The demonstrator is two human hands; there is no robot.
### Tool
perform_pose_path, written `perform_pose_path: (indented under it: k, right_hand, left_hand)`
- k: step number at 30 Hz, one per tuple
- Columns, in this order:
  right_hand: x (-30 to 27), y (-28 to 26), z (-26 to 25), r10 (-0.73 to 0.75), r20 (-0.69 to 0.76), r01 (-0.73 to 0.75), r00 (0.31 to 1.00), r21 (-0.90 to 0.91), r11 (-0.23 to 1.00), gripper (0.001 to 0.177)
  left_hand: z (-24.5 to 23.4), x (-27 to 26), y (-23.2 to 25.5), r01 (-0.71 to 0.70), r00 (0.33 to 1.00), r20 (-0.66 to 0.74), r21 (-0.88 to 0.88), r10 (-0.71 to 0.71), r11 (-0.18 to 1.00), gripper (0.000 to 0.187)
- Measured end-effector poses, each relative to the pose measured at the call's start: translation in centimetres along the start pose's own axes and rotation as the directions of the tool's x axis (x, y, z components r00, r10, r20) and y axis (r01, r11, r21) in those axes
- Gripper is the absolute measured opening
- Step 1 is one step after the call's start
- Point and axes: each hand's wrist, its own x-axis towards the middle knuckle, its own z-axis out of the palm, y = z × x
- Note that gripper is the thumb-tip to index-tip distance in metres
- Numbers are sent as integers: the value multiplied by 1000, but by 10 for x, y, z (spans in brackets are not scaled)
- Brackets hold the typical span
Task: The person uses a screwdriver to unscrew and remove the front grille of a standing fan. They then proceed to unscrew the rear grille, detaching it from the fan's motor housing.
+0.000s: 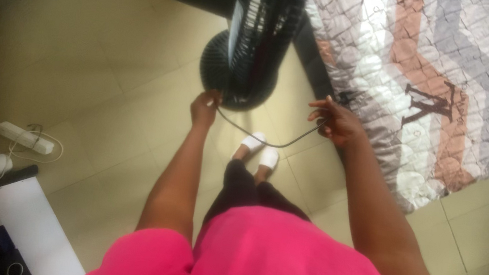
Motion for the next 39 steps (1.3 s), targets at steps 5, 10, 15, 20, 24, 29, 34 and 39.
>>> perform_pose_path:
  k: [5, 10, 15, 20, 24, 29, 34, 39]
  right_hand:
    - [-28, 18, -29, -98, -51, 102, 994, 75, 992, 33]
    - [-50, 18, -27, -205, -89, 213, 975, 79, 974, 30]
    - [-58, 25, -20, -261, -84, 269, 962, 101, 958, 30]
    - [-63, 29, -26, -316, -100, 328, 943, 145, 933, 31]
    - [-54, 19, -39, -328, -183, 347, 927, 86, 934, 32]
    - [-15, -9, -60, -324, -287, 328, 902, -36, 944, 36]
    - [26, -73, -76, -374, -267, 371, 888, -64, 926, 39]
    - [53, -185, -87, -547, -280, 580, 789, 44, 813, 38]
  left_hand:
    - [20, -39, -14, -201, 979, 26, 19, 201, 979, 33]
    - [45, -67, -16, -193, 977, 87, -13, 194, 981, 58]
    - [80, -86, -21, -261, 939, 167, -230, 302, 938, 44]
    - [98, -96, -4, -287, 915, 226, -218, 334, 933, 34]
    - [103, -95, 19, -221, 911, 305, -205, 277, 954, 34]
    - [101, -91, 52, -202, 871, 372, -324, 321, 924, 33]
    - [113, -75, 107, -119, 809, 481, -429, 338, 896, 30]
    - [131, -55, 166, -226, 755, 466, -475, 461, 851, 29]
